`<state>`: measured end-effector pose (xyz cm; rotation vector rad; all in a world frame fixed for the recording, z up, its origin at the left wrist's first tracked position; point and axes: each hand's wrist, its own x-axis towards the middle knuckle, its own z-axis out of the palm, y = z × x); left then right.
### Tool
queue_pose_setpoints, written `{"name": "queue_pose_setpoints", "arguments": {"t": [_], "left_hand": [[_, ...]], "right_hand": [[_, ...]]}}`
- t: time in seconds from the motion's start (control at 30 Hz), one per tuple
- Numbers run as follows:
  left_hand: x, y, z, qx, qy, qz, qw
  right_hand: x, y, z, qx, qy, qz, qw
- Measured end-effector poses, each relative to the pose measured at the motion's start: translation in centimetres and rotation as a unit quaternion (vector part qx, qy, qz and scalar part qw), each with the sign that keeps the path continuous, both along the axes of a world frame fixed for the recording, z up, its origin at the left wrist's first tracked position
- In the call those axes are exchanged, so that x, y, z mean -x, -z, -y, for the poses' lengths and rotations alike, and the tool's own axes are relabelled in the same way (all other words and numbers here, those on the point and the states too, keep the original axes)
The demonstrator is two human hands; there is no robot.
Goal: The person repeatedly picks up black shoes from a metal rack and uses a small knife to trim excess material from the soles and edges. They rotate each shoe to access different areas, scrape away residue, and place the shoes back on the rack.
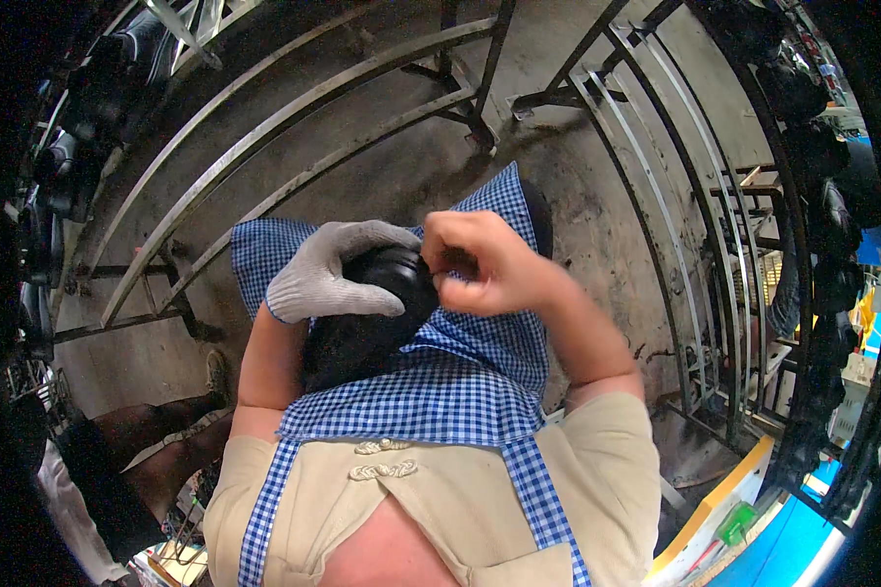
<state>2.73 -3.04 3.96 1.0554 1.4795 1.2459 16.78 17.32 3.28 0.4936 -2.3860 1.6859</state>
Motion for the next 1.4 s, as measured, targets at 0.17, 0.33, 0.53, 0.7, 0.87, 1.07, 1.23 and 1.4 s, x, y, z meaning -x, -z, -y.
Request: {"name": "queue_pose_setpoints", "arguments": {"t": [0.17, 0.33, 0.53, 0.7, 0.87, 1.07, 1.23, 1.4], "left_hand": [[3.8, 1.3, 2.5, -0.112, -0.259, 0.088, 0.955], [6.4, 3.8, 2.7, -0.283, -0.425, 0.309, 0.803], [6.1, 9.7, 2.1, -0.251, -0.372, 0.496, 0.743], [1.2, 13.1, 3.0, -0.091, -0.422, 0.513, 0.742], [-3.9, 14.3, 3.4, 0.124, -0.400, 0.550, 0.722], [-1.2, 14.5, 4.6, 0.022, -0.505, 0.152, 0.849], [0.8, 7.0, 4.6, -0.060, -0.265, -0.251, 0.929], [-0.2, 0.4, 1.9, -0.021, -0.221, 0.213, 0.952]], "right_hand": [[-2.7, 2.9, 3.1, -0.165, 0.125, -0.015, 0.978], [-4.1, 6.8, 2.8, 0.009, 0.160, 0.118, 0.980], [-1.7, 4.3, 3.3, 0.121, 0.162, 0.002, 0.979], [0.6, 3.6, 2.6, 0.257, 0.231, 0.021, 0.938], [1.6, 4.7, 2.2, 0.336, 0.272, 0.065, 0.899], [1.3, 5.3, 2.5, 0.266, 0.282, 0.043, 0.921], [1.8, 3.5, 3.6, 0.175, 0.184, 0.098, 0.962], [2.4, 4.1, 2.8, 0.074, 0.145, 0.032, 0.986]]}}
